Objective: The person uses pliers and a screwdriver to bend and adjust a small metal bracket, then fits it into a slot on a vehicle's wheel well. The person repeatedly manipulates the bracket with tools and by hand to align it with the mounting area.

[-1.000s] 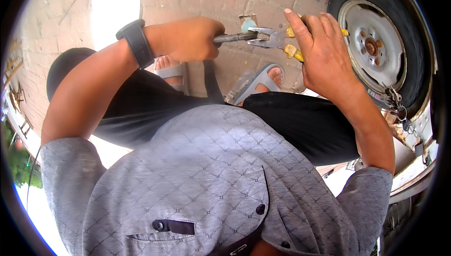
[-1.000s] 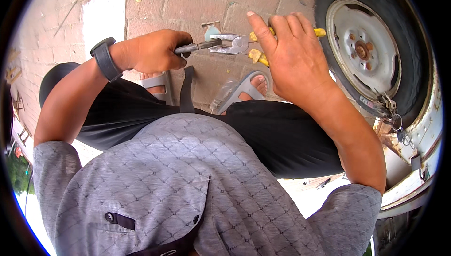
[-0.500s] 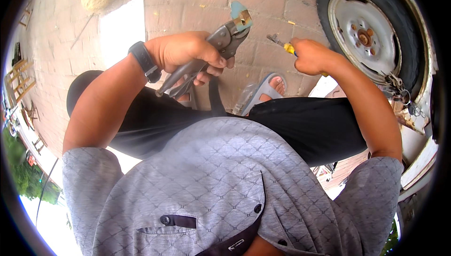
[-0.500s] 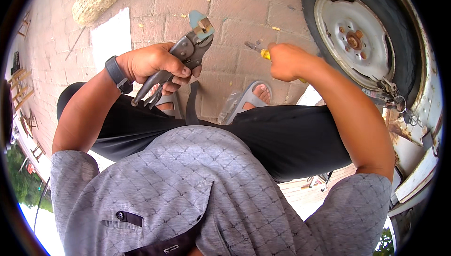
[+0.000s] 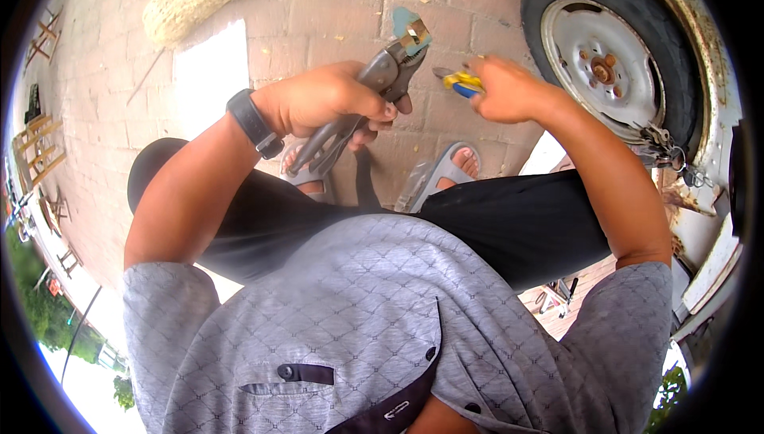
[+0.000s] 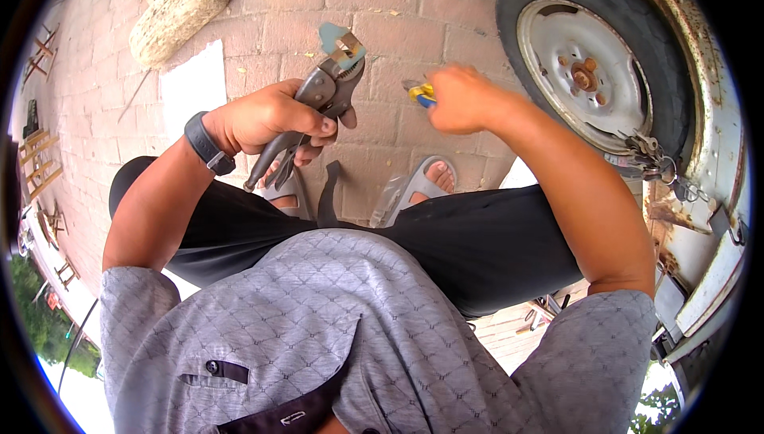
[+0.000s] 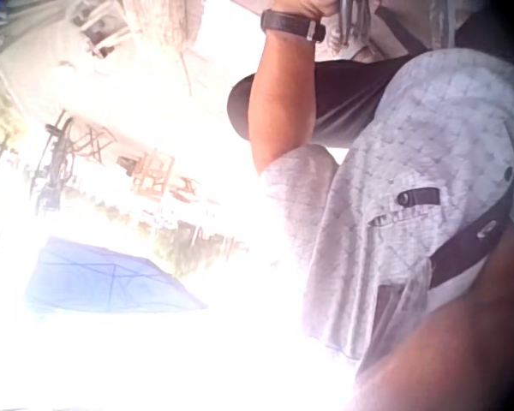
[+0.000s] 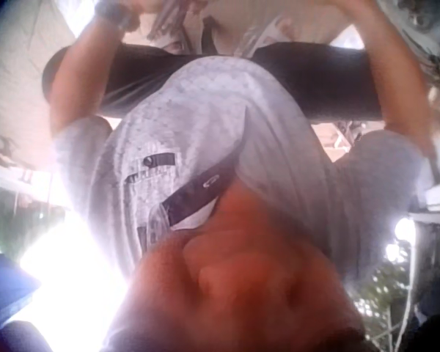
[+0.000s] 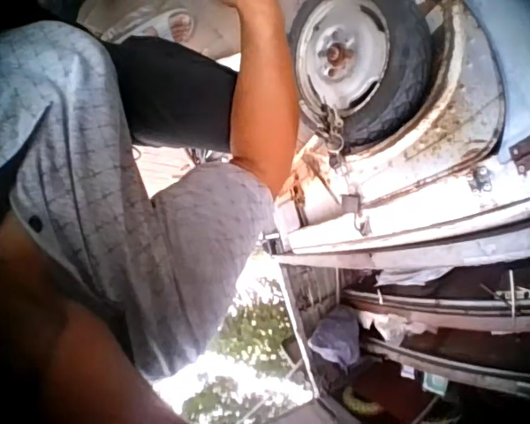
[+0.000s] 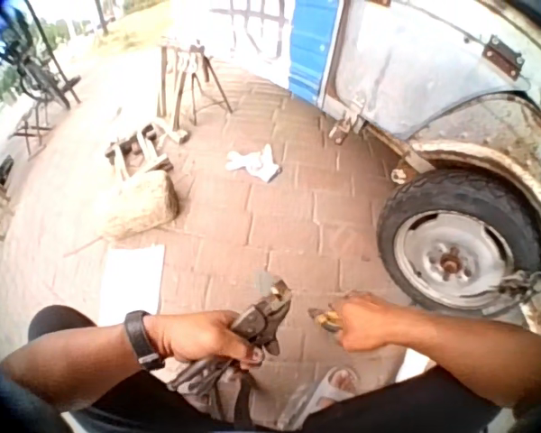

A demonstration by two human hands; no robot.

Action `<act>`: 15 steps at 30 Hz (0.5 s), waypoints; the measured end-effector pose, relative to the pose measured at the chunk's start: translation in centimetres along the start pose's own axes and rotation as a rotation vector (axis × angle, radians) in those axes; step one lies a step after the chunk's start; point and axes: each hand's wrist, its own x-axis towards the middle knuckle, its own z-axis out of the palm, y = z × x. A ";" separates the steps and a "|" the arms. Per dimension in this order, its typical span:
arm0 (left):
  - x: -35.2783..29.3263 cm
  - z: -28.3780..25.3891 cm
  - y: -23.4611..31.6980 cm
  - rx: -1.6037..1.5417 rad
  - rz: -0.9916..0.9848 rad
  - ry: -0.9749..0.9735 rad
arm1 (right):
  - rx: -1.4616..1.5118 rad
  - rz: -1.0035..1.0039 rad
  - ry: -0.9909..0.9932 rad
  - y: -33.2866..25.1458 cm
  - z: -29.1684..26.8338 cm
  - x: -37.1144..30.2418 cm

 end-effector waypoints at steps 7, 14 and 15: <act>1.2 0.4 -0.8 0.353 0.018 0.236 | 0.506 -0.358 0.356 -3.9 -3.9 -1.3; 2.2 1.6 -1.8 0.792 0.208 0.495 | 0.592 -0.193 0.258 -6.2 -4.4 -2.0; 2.2 1.7 -1.6 0.783 0.195 0.489 | 0.529 -0.129 0.243 -6.3 -4.6 -2.1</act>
